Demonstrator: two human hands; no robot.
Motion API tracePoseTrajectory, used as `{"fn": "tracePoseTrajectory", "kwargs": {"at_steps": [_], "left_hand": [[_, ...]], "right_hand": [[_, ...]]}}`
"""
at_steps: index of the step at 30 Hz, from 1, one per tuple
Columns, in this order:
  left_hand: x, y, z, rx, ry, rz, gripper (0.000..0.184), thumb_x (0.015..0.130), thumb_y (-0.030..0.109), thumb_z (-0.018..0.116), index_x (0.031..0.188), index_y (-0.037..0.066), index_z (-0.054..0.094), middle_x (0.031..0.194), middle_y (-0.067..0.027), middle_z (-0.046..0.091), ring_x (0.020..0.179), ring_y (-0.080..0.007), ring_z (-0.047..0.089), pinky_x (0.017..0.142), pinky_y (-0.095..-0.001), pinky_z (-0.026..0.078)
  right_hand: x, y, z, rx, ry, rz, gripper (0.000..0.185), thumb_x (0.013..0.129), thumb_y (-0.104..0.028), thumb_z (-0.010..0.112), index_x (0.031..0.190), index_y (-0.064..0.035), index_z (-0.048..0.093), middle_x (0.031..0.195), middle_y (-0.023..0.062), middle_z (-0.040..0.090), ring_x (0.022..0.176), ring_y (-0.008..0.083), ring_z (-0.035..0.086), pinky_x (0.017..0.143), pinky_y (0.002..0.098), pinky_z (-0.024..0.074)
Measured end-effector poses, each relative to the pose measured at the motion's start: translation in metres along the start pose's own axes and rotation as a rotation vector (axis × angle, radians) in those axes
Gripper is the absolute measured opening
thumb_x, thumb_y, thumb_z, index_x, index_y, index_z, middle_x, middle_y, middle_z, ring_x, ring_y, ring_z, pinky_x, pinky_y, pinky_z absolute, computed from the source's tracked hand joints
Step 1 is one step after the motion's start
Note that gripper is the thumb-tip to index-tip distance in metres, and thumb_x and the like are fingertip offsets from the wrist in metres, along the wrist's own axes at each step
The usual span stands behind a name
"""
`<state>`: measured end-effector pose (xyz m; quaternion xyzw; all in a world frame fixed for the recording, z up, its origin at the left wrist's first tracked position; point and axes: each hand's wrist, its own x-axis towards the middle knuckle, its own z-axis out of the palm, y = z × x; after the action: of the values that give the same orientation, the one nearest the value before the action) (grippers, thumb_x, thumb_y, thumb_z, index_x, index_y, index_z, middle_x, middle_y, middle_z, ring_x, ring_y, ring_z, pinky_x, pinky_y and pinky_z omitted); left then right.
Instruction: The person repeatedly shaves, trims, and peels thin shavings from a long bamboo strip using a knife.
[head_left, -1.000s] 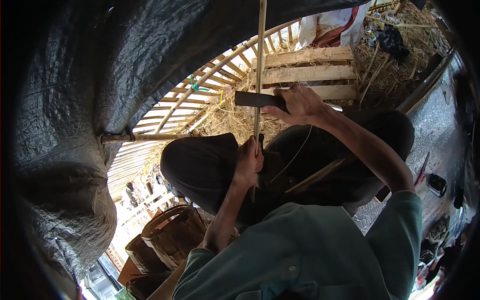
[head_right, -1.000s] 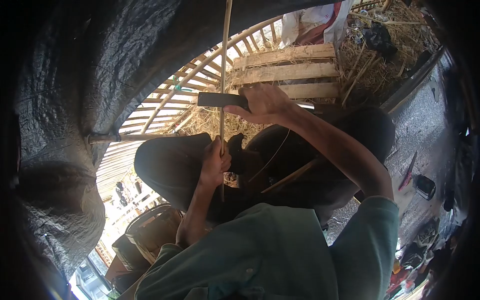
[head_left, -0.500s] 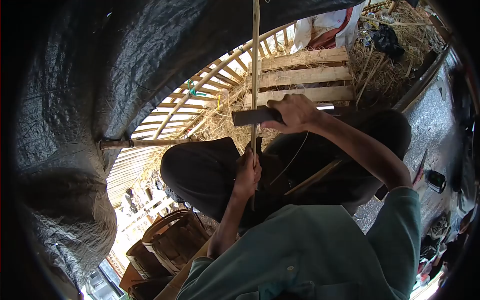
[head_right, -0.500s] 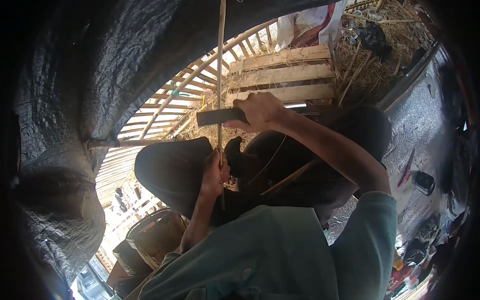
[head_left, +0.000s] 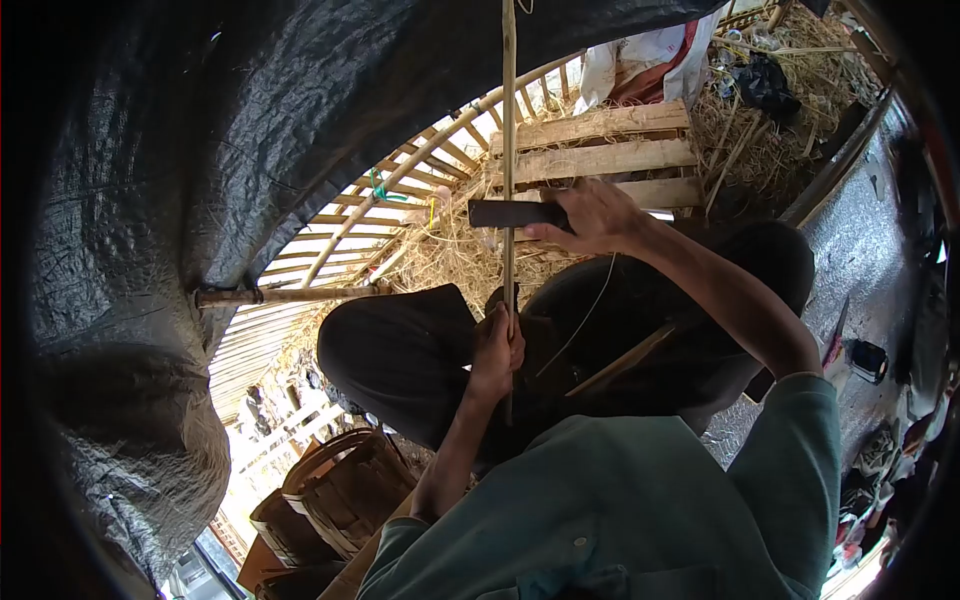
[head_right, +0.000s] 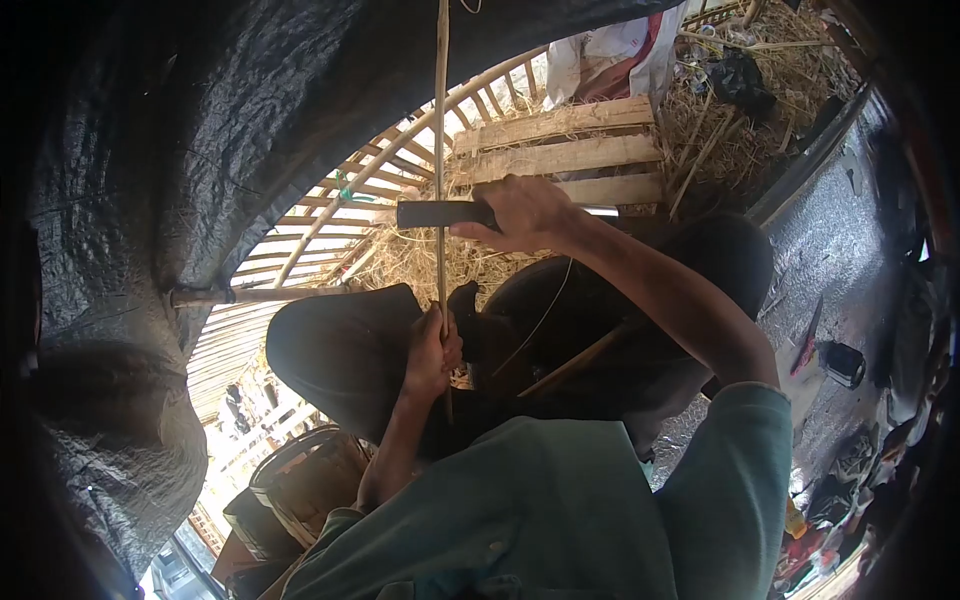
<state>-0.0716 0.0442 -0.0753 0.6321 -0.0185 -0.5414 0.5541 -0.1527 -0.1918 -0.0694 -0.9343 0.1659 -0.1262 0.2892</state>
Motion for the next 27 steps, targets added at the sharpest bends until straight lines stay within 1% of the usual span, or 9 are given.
{"fn": "tracePoseTrajectory", "kwargs": {"at_steps": [4, 6, 7, 10, 11, 15, 19, 22, 27], "left_hand": [[0.002, -0.001, -0.004, 0.017, 0.007, -0.004, 0.037, 0.101, 0.036, 0.032, 0.076, 0.011, 0.043, 0.047, 0.0036, 0.03, 0.032, -0.0046, 0.024, 0.031, -0.0208, 0.018], [0.0, -0.002, -0.002, 0.024, 0.016, -0.005, 0.037, 0.101, 0.036, 0.031, 0.078, 0.01, 0.043, 0.047, 0.0033, 0.029, 0.033, -0.0048, 0.023, 0.031, -0.0207, 0.018], [0.001, -0.002, -0.001, 0.012, 0.011, 0.001, 0.037, 0.101, 0.036, 0.031, 0.078, 0.01, 0.043, 0.047, 0.0032, 0.029, 0.033, -0.0049, 0.023, 0.031, -0.0208, 0.018], [-0.002, -0.002, 0.0, -0.024, -0.019, -0.007, 0.036, 0.101, 0.035, 0.032, 0.078, 0.01, 0.043, 0.047, 0.0031, 0.029, 0.033, -0.0049, 0.023, 0.031, -0.0207, 0.018], [-0.001, -0.001, 0.0, -0.035, -0.031, -0.013, 0.035, 0.101, 0.035, 0.032, 0.078, 0.01, 0.044, 0.047, 0.003, 0.03, 0.033, -0.0049, 0.023, 0.031, -0.0207, 0.018], [0.004, -0.002, -0.001, -0.037, 0.011, -0.004, 0.033, 0.1, 0.035, 0.036, 0.078, 0.011, 0.045, 0.047, 0.0037, 0.032, 0.032, -0.0044, 0.025, 0.03, -0.021, 0.018], [0.004, 0.0, 0.002, -0.073, -0.018, -0.022, 0.034, 0.101, 0.034, 0.033, 0.079, 0.01, 0.045, 0.048, 0.0032, 0.031, 0.032, -0.0051, 0.023, 0.03, -0.0212, 0.018], [0.006, -0.003, -0.001, -0.07, -0.008, -0.04, 0.033, 0.101, 0.033, 0.034, 0.079, 0.011, 0.044, 0.048, 0.0032, 0.031, 0.032, -0.0049, 0.023, 0.029, -0.0211, 0.018], [0.006, -0.001, 0.002, -0.086, -0.01, -0.004, 0.033, 0.101, 0.033, 0.035, 0.077, 0.012, 0.043, 0.048, 0.0035, 0.031, 0.032, -0.0044, 0.024, 0.029, -0.021, 0.018]], "right_hand": [[-0.002, -0.003, 0.007, -0.138, -0.106, -0.109, 0.065, 0.083, -0.065, 0.049, 0.084, -0.0014, 0.062, 0.066, 0.0193, 0.062, 0.068, 0.0386, 0.065, 0.064, 0.0455, 0.0534], [0.007, 0.001, 0.009, -0.004, -0.026, 0.0, 0.064, 0.083, -0.064, 0.049, 0.084, -0.0009, 0.061, 0.066, 0.0192, 0.062, 0.067, 0.0379, 0.065, 0.064, 0.0452, 0.0531], [0.01, 0.0, 0.001, 0.071, -0.138, 0.121, 0.063, 0.083, -0.063, 0.05, 0.082, -0.0007, 0.061, 0.067, 0.0191, 0.062, 0.068, 0.0371, 0.065, 0.066, 0.0456, 0.0528], [0.004, -0.002, 0.0, 0.036, -0.095, 0.022, 0.064, 0.083, -0.064, 0.049, 0.083, -0.001, 0.062, 0.067, 0.0181, 0.062, 0.07, 0.0366, 0.065, 0.066, 0.0459, 0.0525], [0.002, -0.001, 0.0, -0.057, -0.108, -0.145, 0.064, 0.083, -0.064, 0.049, 0.084, -0.0016, 0.062, 0.066, 0.0175, 0.062, 0.072, 0.0365, 0.065, 0.066, 0.0465, 0.052], [0.01, 0.006, 0.005, 0.007, 0.018, -0.068, 0.063, 0.083, -0.064, 0.05, 0.085, -0.0023, 0.063, 0.066, 0.0179, 0.061, 0.071, 0.0362, 0.065, 0.065, 0.0472, 0.0515], [0.012, 0.002, -0.002, 0.043, -0.084, 0.016, 0.059, 0.081, -0.059, 0.057, 0.095, -0.0022, 0.063, 0.061, 0.0175, 0.06, 0.065, 0.0374, 0.064, 0.063, 0.0441, 0.0524], [0.01, 0.001, 0.001, -0.101, -0.018, -0.169, 0.065, 0.083, -0.065, 0.048, 0.086, -0.0015, 0.062, 0.062, 0.0187, 0.06, 0.066, 0.0379, 0.064, 0.061, 0.0467, 0.0518], [0.017, -0.001, 0.002, 0.103, -0.101, 0.074, 0.065, 0.084, -0.065, 0.046, 0.089, -0.0016, 0.061, 0.064, 0.0193, 0.061, 0.067, 0.0373, 0.065, 0.062, 0.0469, 0.0524]]}}
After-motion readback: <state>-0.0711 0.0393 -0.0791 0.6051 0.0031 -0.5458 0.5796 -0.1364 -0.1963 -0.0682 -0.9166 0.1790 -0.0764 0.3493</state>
